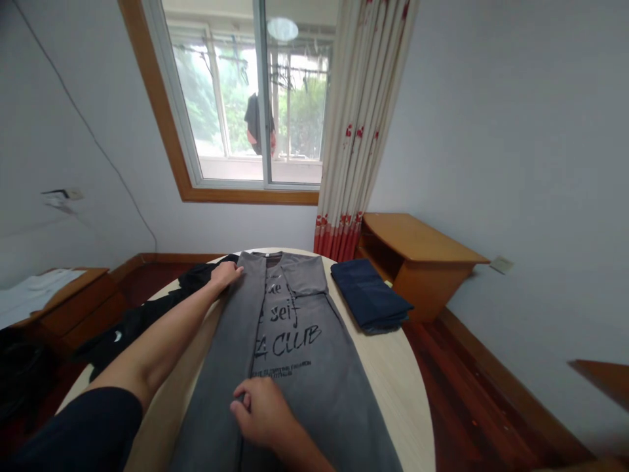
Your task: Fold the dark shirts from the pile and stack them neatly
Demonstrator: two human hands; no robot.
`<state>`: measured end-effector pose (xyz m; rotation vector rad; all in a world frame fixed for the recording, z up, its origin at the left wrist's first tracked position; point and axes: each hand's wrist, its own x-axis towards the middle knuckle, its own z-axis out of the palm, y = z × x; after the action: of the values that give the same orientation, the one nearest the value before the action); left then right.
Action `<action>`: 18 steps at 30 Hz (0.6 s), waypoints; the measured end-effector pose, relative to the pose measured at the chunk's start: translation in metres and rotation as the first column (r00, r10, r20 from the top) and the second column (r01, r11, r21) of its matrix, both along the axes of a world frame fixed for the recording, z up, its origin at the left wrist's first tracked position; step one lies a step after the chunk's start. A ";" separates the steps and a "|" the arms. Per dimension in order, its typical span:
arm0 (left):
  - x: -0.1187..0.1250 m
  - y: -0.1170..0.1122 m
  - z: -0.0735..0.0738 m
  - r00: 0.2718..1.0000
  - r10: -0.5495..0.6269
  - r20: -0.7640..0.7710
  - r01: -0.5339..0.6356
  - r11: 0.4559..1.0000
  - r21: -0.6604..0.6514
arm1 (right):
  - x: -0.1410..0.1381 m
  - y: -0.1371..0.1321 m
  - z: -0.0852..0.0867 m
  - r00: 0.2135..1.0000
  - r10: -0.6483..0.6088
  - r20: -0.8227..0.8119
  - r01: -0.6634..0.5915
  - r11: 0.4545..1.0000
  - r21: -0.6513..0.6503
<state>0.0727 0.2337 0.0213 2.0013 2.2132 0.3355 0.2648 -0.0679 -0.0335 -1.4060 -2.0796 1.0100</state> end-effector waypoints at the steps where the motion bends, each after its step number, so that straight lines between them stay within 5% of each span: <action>1: 0.001 0.012 -0.002 1.000 0.013 -0.006 -0.013 1.000 0.005 | 0.000 0.001 -0.002 1.000 0.005 0.017 -0.005 1.000 -0.007; 10: 0.000 0.076 -0.033 0.994 0.109 0.002 -0.109 0.994 0.014 | 0.004 0.012 -0.031 0.996 0.089 -0.008 -0.089 0.996 -0.024; 18: -0.029 0.091 -0.027 0.992 0.105 0.065 -0.108 0.994 0.036 | 0.002 0.008 -0.028 0.999 0.053 -0.003 -0.053 0.999 0.001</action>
<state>0.0434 0.3249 -0.0062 1.8684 2.2969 0.4516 0.2666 -0.0597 -0.0612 -1.3551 -2.1255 1.0316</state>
